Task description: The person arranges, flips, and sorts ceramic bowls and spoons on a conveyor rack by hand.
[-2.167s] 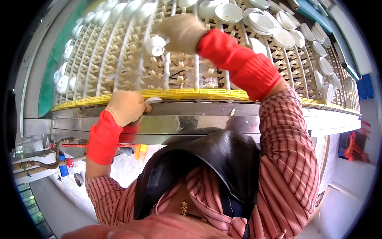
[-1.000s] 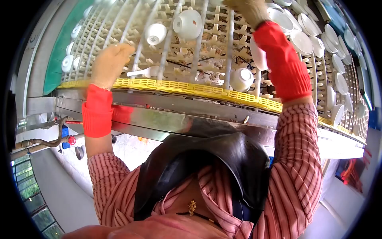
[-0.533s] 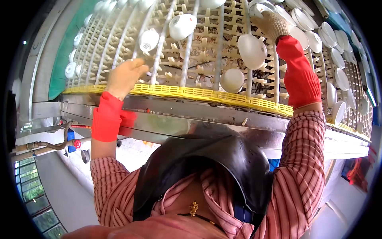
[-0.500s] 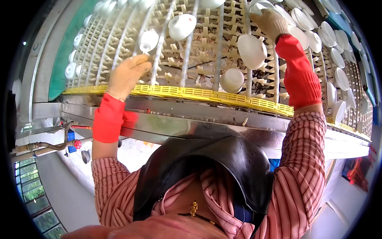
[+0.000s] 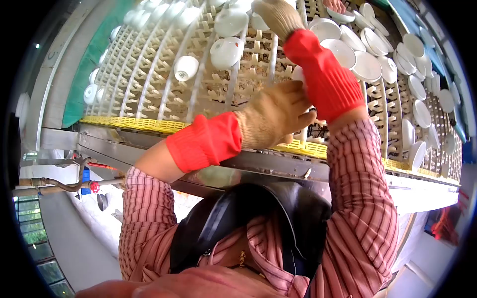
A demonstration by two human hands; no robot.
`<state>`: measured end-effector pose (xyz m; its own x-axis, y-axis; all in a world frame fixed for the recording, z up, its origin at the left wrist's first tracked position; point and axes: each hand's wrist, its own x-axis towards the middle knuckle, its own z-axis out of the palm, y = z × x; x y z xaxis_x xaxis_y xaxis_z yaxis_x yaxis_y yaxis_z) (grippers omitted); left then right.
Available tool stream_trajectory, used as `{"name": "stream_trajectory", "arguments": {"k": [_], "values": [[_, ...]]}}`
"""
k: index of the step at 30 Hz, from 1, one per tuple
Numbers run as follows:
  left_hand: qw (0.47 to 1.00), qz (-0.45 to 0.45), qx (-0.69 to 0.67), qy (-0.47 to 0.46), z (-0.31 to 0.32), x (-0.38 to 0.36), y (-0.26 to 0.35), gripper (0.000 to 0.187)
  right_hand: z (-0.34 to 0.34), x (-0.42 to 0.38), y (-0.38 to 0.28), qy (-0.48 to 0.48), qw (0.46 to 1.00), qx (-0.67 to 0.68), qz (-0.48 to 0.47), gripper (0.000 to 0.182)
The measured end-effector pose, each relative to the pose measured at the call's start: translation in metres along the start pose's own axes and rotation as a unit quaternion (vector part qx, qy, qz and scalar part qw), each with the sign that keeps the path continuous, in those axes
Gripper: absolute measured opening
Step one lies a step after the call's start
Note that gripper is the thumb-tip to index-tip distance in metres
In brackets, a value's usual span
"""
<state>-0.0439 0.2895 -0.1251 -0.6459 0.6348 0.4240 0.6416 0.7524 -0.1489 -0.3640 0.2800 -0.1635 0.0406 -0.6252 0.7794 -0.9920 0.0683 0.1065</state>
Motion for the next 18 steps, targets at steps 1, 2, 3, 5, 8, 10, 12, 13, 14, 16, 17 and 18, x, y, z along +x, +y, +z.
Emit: {"name": "stream_trajectory", "arguments": {"k": [1, 2, 3, 5, 8, 10, 12, 13, 14, 16, 17, 18], "values": [[1.000, 0.012, -0.001, 0.001, 0.010, 0.001, 0.001, 0.044, -0.022, 0.001, -0.020, -0.051, 0.988, 0.023, 0.144, 0.055], [1.000, -0.009, -0.005, -0.023, 0.023, 0.003, 0.004, 0.040, -0.055, -0.001, -0.050, -0.099, 0.951, 0.043, 0.289, 0.068], [0.998, -0.027, -0.007, -0.048, 0.039, 0.004, 0.005, 0.037, -0.078, -0.004, -0.061, -0.182, 0.928, 0.014, 0.324, 0.068], [0.998, -0.042, -0.006, -0.055, 0.056, 0.006, 0.007, 0.029, -0.104, -0.029, -0.067, -0.294, 0.889, -0.043, 0.348, 0.068], [0.981, 0.035, 0.039, -0.185, 0.032, 0.017, 0.005, 0.021, -0.131, -0.079, -0.063, -0.322, 0.900, -0.107, 0.274, 0.076], [0.988, -0.002, 0.045, -0.151, 0.031, 0.016, 0.006, 0.018, -0.138, -0.110, -0.053, -0.290, 0.922, -0.174, 0.189, 0.074], [0.993, -0.049, -0.004, -0.105, 0.026, 0.012, 0.000, 0.022, -0.148, -0.114, -0.059, -0.319, 0.906, -0.196, 0.200, 0.070], [0.995, -0.062, -0.043, -0.072, 0.022, 0.010, -0.007, 0.027, -0.153, -0.114, -0.059, -0.371, 0.874, -0.178, 0.260, 0.068], [0.993, -0.072, -0.082, -0.039, 0.013, 0.011, -0.013, 0.032, -0.158, -0.107, -0.062, -0.419, 0.836, -0.159, 0.317, 0.066], [0.987, -0.144, -0.067, 0.021, -0.007, 0.016, -0.009, 0.036, -0.160, -0.094, -0.066, -0.348, 0.849, -0.096, 0.386, 0.060], [0.990, -0.093, -0.005, 0.104, -0.001, 0.015, -0.016, 0.055, -0.158, -0.087, -0.063, -0.282, 0.850, -0.035, 0.444, 0.059], [0.993, -0.088, 0.030, 0.079, -0.001, 0.019, -0.017, 0.057, -0.155, -0.084, -0.056, -0.214, 0.841, 0.027, 0.496, 0.059]]}}
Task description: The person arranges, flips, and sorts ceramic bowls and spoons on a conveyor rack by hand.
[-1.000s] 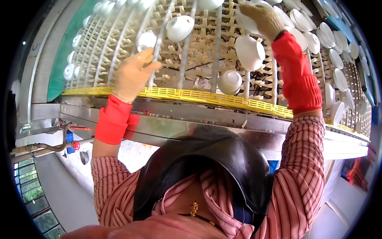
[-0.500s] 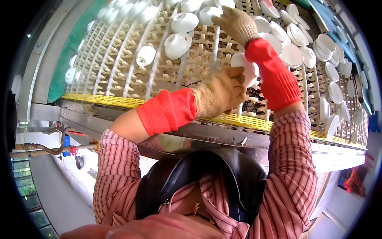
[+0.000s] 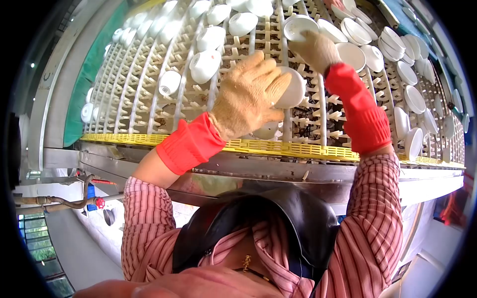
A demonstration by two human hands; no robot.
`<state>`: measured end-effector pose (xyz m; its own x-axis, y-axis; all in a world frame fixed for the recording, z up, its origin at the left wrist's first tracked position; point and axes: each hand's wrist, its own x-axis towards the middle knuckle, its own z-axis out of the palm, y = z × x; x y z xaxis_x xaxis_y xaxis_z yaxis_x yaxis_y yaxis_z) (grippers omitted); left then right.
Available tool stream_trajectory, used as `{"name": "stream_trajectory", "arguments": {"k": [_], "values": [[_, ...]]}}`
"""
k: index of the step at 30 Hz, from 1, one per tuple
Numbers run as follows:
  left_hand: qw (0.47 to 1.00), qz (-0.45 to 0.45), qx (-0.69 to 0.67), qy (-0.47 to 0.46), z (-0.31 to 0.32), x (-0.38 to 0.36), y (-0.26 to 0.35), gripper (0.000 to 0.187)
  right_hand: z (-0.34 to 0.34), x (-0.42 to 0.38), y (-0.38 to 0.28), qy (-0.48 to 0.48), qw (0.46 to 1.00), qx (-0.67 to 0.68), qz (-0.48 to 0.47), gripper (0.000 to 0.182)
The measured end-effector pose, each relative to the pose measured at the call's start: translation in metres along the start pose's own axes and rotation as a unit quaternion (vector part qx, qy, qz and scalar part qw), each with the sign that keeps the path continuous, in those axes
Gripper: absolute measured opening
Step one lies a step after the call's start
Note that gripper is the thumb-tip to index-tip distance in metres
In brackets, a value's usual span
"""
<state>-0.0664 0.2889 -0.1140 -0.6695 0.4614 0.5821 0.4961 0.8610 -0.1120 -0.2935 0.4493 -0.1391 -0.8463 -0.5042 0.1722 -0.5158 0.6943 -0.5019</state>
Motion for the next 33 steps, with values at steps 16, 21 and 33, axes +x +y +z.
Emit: {"name": "stream_trajectory", "arguments": {"k": [16, 21, 33], "values": [[0.944, -0.121, 0.099, -0.290, 0.039, 0.033, 0.008, 0.092, 0.017, 0.081, -0.015, 0.144, 0.939, -0.251, -0.187, 0.061], [0.929, -0.125, 0.175, -0.303, 0.052, 0.035, 0.015, 0.102, 0.031, 0.127, 0.024, -0.005, 0.917, -0.370, -0.145, 0.051], [0.967, -0.121, 0.201, -0.104, 0.075, 0.019, -0.001, 0.061, 0.020, 0.134, 0.025, -0.007, 0.982, -0.158, -0.107, 0.035]]}}
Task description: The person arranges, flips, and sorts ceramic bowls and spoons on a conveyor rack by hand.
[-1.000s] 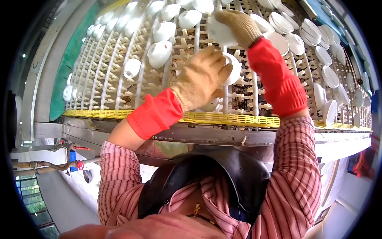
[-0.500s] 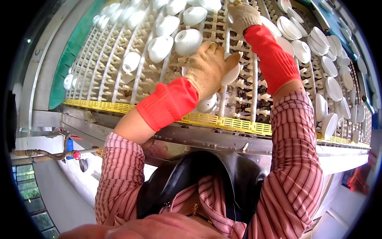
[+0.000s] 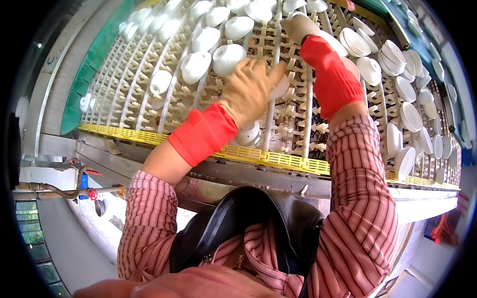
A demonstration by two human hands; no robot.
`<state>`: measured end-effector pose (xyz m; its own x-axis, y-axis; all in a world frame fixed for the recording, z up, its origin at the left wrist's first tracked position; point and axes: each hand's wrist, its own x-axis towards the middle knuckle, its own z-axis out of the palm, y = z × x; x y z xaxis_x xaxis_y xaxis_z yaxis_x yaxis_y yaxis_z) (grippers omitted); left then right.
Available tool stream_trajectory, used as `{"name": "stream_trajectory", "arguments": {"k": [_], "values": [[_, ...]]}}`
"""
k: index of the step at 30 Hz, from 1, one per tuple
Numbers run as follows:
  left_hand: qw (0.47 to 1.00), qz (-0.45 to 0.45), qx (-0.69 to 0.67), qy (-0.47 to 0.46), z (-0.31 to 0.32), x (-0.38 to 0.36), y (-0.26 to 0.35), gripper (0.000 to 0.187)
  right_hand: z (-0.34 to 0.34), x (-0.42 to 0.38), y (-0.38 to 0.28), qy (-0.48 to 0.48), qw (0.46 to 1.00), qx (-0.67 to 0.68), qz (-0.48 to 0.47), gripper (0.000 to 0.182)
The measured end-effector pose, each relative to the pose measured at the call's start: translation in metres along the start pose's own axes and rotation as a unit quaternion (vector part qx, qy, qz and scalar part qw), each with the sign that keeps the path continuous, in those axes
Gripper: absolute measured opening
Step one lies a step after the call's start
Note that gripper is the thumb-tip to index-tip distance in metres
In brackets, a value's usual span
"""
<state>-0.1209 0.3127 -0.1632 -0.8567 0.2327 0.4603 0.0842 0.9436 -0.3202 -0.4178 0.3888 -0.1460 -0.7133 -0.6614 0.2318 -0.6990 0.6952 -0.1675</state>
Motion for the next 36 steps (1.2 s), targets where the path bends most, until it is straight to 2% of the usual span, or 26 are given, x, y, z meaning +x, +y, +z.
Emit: {"name": "stream_trajectory", "arguments": {"k": [1, 2, 3, 4, 5, 6, 7, 9, 10, 12, 13, 15, 17, 18, 19, 21, 23, 24, 25, 27, 29, 31, 33, 34, 35, 36], "values": [[0.999, -0.023, -0.039, -0.019, -0.003, 0.007, -0.004, 0.056, 0.004, 0.013, 0.018, -0.016, 0.996, 0.002, -0.089, 0.035], [0.995, -0.052, -0.080, -0.019, -0.005, 0.015, -0.009, 0.044, 0.003, -0.003, 0.008, -0.006, 0.925, 0.379, 0.030, 0.040], [0.993, -0.065, -0.094, -0.019, -0.008, 0.017, -0.009, 0.042, 0.002, -0.017, -0.009, 0.007, 0.705, 0.695, 0.145, 0.046], [0.991, -0.079, -0.107, -0.018, -0.012, 0.020, -0.009, 0.041, 0.004, -0.023, -0.019, 0.023, 0.638, 0.761, 0.114, 0.045], [0.989, -0.092, -0.118, -0.019, -0.014, 0.023, -0.009, 0.040, -0.003, -0.028, -0.016, 0.035, 0.831, 0.556, 0.010, 0.040], [0.985, -0.115, -0.126, -0.002, -0.012, 0.021, -0.009, 0.046, -0.012, -0.033, -0.015, 0.044, 0.948, 0.302, -0.094, 0.034], [0.979, -0.132, -0.153, -0.018, -0.012, 0.020, -0.014, 0.048, -0.017, -0.034, -0.014, 0.049, 0.980, 0.023, -0.189, 0.029], [0.962, -0.172, -0.205, -0.048, -0.025, 0.011, -0.036, 0.052, 0.007, -0.011, 0.003, 0.035, 0.979, -0.164, -0.114, 0.033], [0.978, -0.144, -0.145, 0.032, 0.004, -0.004, -0.056, 0.055, 0.005, -0.014, 0.013, 0.048, 0.982, -0.158, -0.086, 0.037], [0.955, -0.200, -0.197, 0.097, -0.001, -0.007, -0.089, 0.054, -0.012, -0.033, 0.034, 0.106, 0.989, -0.085, -0.056, 0.047], [0.957, -0.242, -0.157, 0.041, -0.011, -0.002, -0.113, 0.055, -0.019, -0.038, 0.043, 0.106, 0.991, -0.072, -0.038, 0.052], [0.931, -0.248, -0.183, 0.196, -0.004, -0.002, -0.166, 0.052, -0.040, -0.061, 0.040, 0.034, 0.995, -0.062, 0.066, 0.062], [0.935, -0.353, 0.008, 0.009, -0.032, 0.007, -0.198, 0.054, -0.033, -0.069, 0.061, -0.076, 0.991, -0.056, 0.092, 0.064], [0.938, -0.341, 0.054, 0.011, -0.023, 0.002, -0.212, 0.057, -0.029, -0.071, 0.067, -0.127, 0.985, -0.052, 0.106, 0.066], [0.939, -0.328, 0.099, 0.012, -0.007, -0.006, -0.226, 0.062, -0.023, -0.069, 0.071, -0.113, 0.987, -0.056, 0.097, 0.068], [0.950, -0.299, 0.006, -0.094, 0.073, -0.047, -0.269, 0.062, -0.015, -0.075, 0.074, -0.091, 0.990, -0.066, 0.087, 0.072], [0.939, -0.309, -0.046, -0.145, 0.081, -0.067, -0.267, 0.060, -0.019, -0.093, 0.071, -0.048, 0.994, -0.056, 0.076, 0.076], [0.931, -0.315, -0.071, -0.171, 0.084, -0.077, -0.265, 0.061, -0.028, -0.101, 0.065, -0.065, 0.994, -0.028, 0.087, 0.074], [0.895, -0.350, -0.102, -0.257, 0.037, -0.065, -0.246, 0.062, -0.036, -0.105, 0.062, -0.080, 0.992, 0.000, 0.096, 0.072], [0.892, -0.272, -0.155, -0.327, 0.021, -0.076, -0.248, 0.062, -0.038, -0.117, 0.066, -0.046, 0.981, 0.140, 0.124, 0.048], [0.910, -0.273, -0.179, -0.257, 0.009, -0.085, -0.221, 0.052, -0.046, -0.132, 0.074, 0.014, 0.985, 0.110, -0.134, 0.031], [0.907, -0.272, -0.209, -0.244, -0.023, -0.064, -0.183, 0.051, -0.042, -0.138, 0.043, -0.041, 0.873, 0.486, -0.028, 0.046], [0.897, -0.279, -0.275, -0.205, -0.048, -0.046, -0.138, 0.049, -0.068, -0.157, -0.025, -0.062, 0.681, 0.720, 0.120, 0.072], [0.906, -0.261, -0.283, -0.175, -0.053, -0.041, -0.123, 0.047, -0.068, -0.160, -0.028, -0.134, 0.725, 0.665, 0.116, 0.094], [0.915, -0.242, -0.290, -0.144, -0.057, -0.036, -0.111, 0.046, -0.084, -0.175, -0.061, -0.137, 0.708, 0.672, 0.169, 0.081], [0.934, -0.206, -0.263, -0.128, -0.060, -0.033, -0.102, 0.049, -0.084, -0.179, -0.052, -0.177, 0.744, 0.635, 0.107, 0.076]]}}
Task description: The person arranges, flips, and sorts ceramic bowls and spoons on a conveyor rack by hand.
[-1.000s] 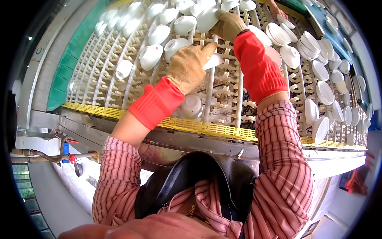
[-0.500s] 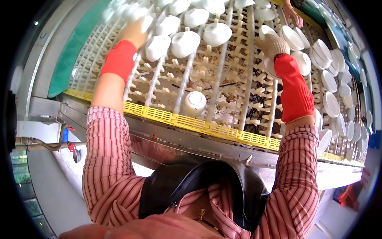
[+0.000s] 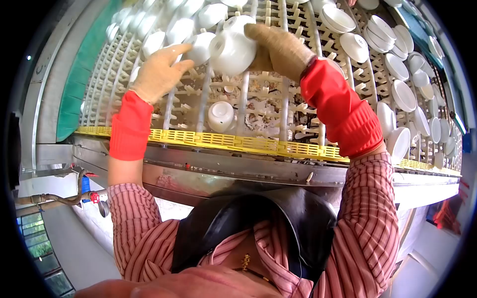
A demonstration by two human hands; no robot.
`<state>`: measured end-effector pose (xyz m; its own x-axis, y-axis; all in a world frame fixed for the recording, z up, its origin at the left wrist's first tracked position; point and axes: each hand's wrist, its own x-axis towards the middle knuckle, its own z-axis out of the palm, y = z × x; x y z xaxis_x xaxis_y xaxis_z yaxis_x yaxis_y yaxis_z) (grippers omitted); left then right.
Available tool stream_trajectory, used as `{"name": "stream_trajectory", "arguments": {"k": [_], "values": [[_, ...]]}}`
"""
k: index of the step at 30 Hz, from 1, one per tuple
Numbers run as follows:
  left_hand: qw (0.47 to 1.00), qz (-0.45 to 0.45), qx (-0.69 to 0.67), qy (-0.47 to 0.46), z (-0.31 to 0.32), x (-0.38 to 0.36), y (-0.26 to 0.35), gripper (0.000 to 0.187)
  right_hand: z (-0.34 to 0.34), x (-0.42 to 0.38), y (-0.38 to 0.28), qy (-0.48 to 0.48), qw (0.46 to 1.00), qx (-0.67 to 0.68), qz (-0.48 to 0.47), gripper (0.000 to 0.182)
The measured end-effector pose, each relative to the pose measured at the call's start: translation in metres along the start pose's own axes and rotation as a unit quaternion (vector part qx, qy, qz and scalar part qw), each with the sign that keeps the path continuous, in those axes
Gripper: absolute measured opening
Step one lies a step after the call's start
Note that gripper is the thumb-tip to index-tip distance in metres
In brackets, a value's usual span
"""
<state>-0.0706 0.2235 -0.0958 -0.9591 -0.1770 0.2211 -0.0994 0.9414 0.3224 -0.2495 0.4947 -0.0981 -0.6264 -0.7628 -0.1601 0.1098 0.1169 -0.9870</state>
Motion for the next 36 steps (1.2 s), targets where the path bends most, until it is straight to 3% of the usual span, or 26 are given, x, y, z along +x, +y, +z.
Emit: {"name": "stream_trajectory", "arguments": {"k": [1, 2, 3, 4, 5, 7, 8, 9, 11, 12, 13, 17, 18, 21, 22, 23, 24, 25, 26, 27, 29, 31, 32, 33, 35, 36], "values": [[0.999, 0.037, 0.029, 0.014, 0.005, -0.002, 0.009, 0.052, -0.013, -0.003, 0.008, -0.059, 0.996, -0.067, -0.016, 0.072], [0.995, 0.073, 0.059, 0.032, 0.009, -0.002, 0.018, 0.055, -0.027, 0.012, 0.036, 0.001, 0.999, -0.023, -0.049, 0.067], [0.991, 0.104, 0.069, 0.043, 0.012, -0.003, 0.032, 0.057, -0.044, 0.020, 0.041, 0.061, 0.984, -0.148, -0.080, 0.068], [0.987, 0.134, 0.077, 0.052, 0.017, -0.005, 0.049, 0.059, -0.068, 0.022, 0.037, 0.116, 0.930, -0.322, -0.136, 0.065], [0.981, 0.164, 0.087, 0.061, 0.023, -0.005, 0.067, 0.061, -0.094, 0.023, 0.032, 0.166, 0.839, -0.484, -0.187, 0.063], [0.966, 0.239, 0.089, 0.042, 0.047, 0.003, 0.103, 0.067, -0.143, 0.021, 0.027, 0.223, 0.793, -0.532, -0.198, 0.058], [0.946, 0.307, 0.077, 0.064, 0.062, 0.009, 0.120, 0.070, -0.156, 0.018, 0.026, 0.306, 0.700, -0.625, -0.160, 0.060], [0.936, 0.341, 0.074, 0.049, 0.069, 0.014, 0.144, 0.071, -0.164, 0.007, 0.016, 0.279, 0.710, -0.639, -0.096, 0.079], [0.910, 0.395, 0.071, 0.101, 0.112, 0.029, 0.172, 0.067, -0.203, 0.014, 0.035, 0.275, 0.676, -0.683, 0.032, 0.076], [0.909, 0.398, 0.102, 0.065, 0.122, 0.034, 0.188, 0.066, -0.229, 0.013, 0.059, 0.286, 0.661, -0.693, -0.041, 0.075], [0.911, 0.392, 0.125, 0.027, 0.125, 0.039, 0.205, 0.060, -0.251, 0.013, 0.077, 0.296, 0.643, -0.697, -0.114, 0.075], [0.924, 0.315, 0.191, -0.102, 0.166, 0.076, 0.215, 0.046, -0.247, 0.010, 0.054, 0.244, 0.677, -0.695, 0.017, 0.080], [0.925, 0.301, 0.195, -0.125, 0.166, 0.081, 0.215, 0.044, -0.250, 0.011, 0.062, 0.281, 0.672, -0.684, -0.046, 0.079], [0.963, 0.158, -0.046, -0.211, 0.116, 0.069, 0.215, 0.042, -0.239, 0.007, 0.045, 0.257, 0.689, -0.677, 0.033, 0.089], [0.948, 0.062, -0.169, -0.263, 0.094, 0.064, 0.215, 0.039, -0.254, 0.012, 0.056, 0.258, 0.684, -0.682, -0.023, 0.097], [0.952, 0.061, -0.245, -0.175, 0.104, 0.055, 0.197, 0.042, -0.254, 0.014, 0.051, 0.240, 0.689, -0.683, 0.009, 0.091], [0.877, -0.002, -0.390, -0.279, 0.089, 0.054, 0.178, 0.034, -0.254, 0.014, 0.047, 0.234, 0.683, -0.691, 0.022, 0.089], [0.928, 0.102, -0.315, -0.172, 0.067, 0.037, 0.158, 0.028, -0.251, 0.013, 0.042, 0.226, 0.678, -0.699, 0.032, 0.087], [0.923, 0.380, -0.059, 0.017, 0.065, 0.033, 0.116, 0.027, -0.242, 0.011, 0.035, 0.229, 0.677, -0.698, 0.044, 0.086], [0.943, 0.331, -0.041, 0.005, 0.051, 0.021, 0.088, 0.025, -0.237, 0.010, 0.030, 0.230, 0.676, -0.698, 0.053, 0.085], [0.985, 0.096, -0.099, -0.102, -0.011, -0.014, 0.070, 0.025, -0.246, 0.020, 0.041, 0.245, 0.654, -0.715, 0.038, 0.091], [0.995, -0.087, 0.044, -0.017, -0.026, -0.048, 0.016, 0.031, -0.249, 0.026, 0.045, 0.232, 0.648, -0.725, 0.023, 0.102], [0.966, -0.240, -0.087, 0.030, -0.026, -0.062, -0.024, 0.037, -0.244, 0.026, 0.043, 0.228, 0.646, -0.728, 0.025, 0.100], [0.894, -0.385, -0.214, 0.079, -0.020, -0.075, -0.059, 0.046, -0.241, 0.030, 0.046, 0.231, 0.643, -0.729, 0.033, 0.099], [0.939, -0.317, 0.127, 0.042, -0.011, -0.102, -0.089, 0.056, -0.242, 0.044, 0.048, 0.240, 0.633, -0.735, 0.041, 0.096], [0.935, -0.319, 0.157, 0.017, -0.012, -0.107, -0.083, 0.062, -0.238, 0.045, 0.049, 0.245, 0.618, -0.746, 0.039, 0.092]]}}
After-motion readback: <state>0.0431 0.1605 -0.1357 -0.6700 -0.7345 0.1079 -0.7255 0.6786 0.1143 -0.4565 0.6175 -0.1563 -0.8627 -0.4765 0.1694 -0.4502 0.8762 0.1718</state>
